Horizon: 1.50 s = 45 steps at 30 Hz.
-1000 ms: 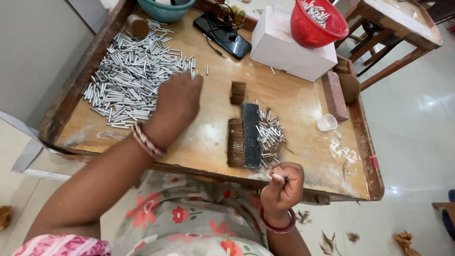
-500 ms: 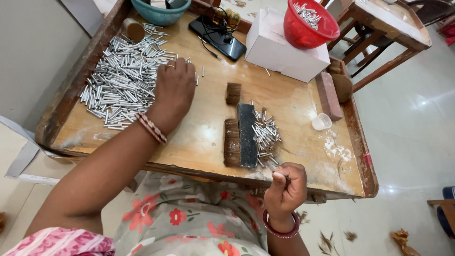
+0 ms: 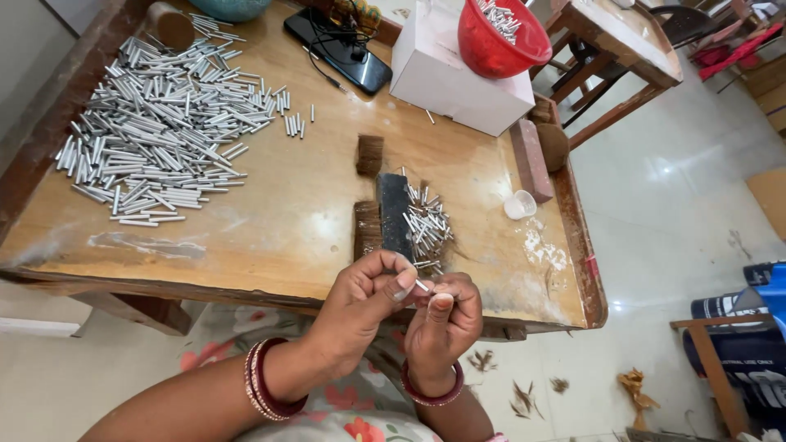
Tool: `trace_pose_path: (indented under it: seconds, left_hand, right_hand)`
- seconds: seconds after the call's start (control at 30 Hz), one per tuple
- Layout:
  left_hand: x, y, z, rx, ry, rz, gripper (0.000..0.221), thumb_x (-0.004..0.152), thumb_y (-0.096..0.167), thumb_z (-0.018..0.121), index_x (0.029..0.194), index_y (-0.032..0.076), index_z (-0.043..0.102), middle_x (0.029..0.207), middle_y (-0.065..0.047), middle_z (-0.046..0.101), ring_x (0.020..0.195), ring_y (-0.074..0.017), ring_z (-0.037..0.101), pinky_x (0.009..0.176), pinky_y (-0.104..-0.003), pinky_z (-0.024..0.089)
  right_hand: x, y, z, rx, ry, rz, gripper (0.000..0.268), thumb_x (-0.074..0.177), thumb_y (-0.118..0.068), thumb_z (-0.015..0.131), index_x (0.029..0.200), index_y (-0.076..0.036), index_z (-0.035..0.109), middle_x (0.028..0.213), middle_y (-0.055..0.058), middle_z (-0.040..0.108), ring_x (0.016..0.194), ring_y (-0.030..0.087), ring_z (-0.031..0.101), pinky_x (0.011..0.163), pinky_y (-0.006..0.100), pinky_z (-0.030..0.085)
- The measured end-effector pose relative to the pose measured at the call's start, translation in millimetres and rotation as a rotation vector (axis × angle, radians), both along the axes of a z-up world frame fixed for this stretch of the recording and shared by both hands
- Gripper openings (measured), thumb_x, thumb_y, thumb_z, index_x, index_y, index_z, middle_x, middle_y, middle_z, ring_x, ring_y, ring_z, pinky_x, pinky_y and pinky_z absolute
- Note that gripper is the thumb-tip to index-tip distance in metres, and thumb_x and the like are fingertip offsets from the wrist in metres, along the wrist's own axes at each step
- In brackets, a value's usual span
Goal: Sorting and inspecting small metal rods on a workbench using a brush and collection area.
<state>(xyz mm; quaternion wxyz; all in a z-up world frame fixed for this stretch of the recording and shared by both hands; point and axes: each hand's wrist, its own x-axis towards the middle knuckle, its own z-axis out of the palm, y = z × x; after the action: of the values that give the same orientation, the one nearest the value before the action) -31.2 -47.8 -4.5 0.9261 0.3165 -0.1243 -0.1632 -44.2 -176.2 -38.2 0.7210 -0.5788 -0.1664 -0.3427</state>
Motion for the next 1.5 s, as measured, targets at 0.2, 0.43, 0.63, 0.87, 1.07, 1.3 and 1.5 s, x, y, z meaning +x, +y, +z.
trace_pose_path:
  seconds: [0.2,0.43,0.63,0.87,1.07,1.3,1.5]
  left_hand:
    - [-10,-5,-5,-0.040,0.206,-0.061,0.018,0.097,0.021,0.068,0.103,0.006,0.062,0.093,-0.003,0.074,0.088,-0.0091,0.070,0.084,-0.027,0.055]
    - [-18,1,-1,-0.057,0.238,-0.054,0.016,0.098,0.020,0.068,0.104,0.005,0.064,0.092,-0.004,0.075,0.083,-0.0083,0.069,0.076,-0.023,0.053]
    - [-19,1,-10,0.062,-0.075,0.124,0.014,0.102,0.012,0.068,0.105,-0.002,0.067,0.097,-0.004,0.072,0.100,-0.0087,0.065,0.084,-0.026,0.051]
    - [-21,4,0,0.055,-0.055,0.153,0.012,0.096,0.008,0.066,0.104,-0.002,0.066,0.111,-0.005,0.076,0.120,-0.0106,0.065,0.098,-0.027,0.051]
    - [-28,4,-6,0.055,-0.060,0.158,0.011,0.097,0.007,0.069,0.103,-0.002,0.068,0.103,-0.006,0.076,0.113,-0.0115,0.066,0.097,-0.028,0.052]
    - [-28,1,-16,0.053,-0.100,0.156,0.010,0.100,0.007,0.070,0.101,-0.003,0.068,0.099,-0.005,0.075,0.108,-0.0111,0.066,0.100,-0.031,0.053]
    - [-23,4,-1,0.085,-0.112,0.134,0.012,0.098,0.010,0.065,0.101,-0.001,0.067,0.099,-0.004,0.076,0.107,-0.0103,0.067,0.101,-0.033,0.050]
  right_hand:
    - [-1,5,1,-0.096,-0.072,-0.193,0.031,0.106,-0.030,0.069,0.100,-0.003,0.054,0.095,0.008,0.059,0.084,0.014,0.056,0.077,0.025,0.045]
    - [-14,-7,29,-0.587,-0.203,-0.515,0.027,0.107,-0.029,0.064,0.101,-0.004,0.057,0.096,0.008,0.061,0.084,0.017,0.061,0.073,0.028,0.052]
    - [-24,-17,65,-0.846,-0.226,-0.347,0.017,0.091,-0.005,0.080,0.106,-0.002,0.070,0.094,0.007,0.069,0.079,0.017,0.065,0.069,0.028,0.052]
    - [-28,-28,47,-0.619,-0.110,-0.264,0.024,0.084,0.006,0.082,0.103,-0.004,0.071,0.092,0.009,0.073,0.078,0.015,0.071,0.071,0.026,0.058]
    - [-31,-26,48,-0.607,-0.106,-0.226,0.028,0.077,0.005,0.085,0.100,-0.002,0.071,0.089,0.011,0.073,0.077,0.015,0.071,0.071,0.026,0.057]
    - [-27,-28,35,-0.562,-0.048,-0.176,0.015,0.088,0.010,0.076,0.098,-0.001,0.072,0.092,0.014,0.076,0.075,0.014,0.074,0.070,0.025,0.060]
    - [-18,-29,33,-0.504,-0.060,-0.145,0.013,0.087,0.009,0.075,0.097,0.000,0.072,0.091,0.016,0.075,0.072,0.014,0.072,0.067,0.024,0.059]
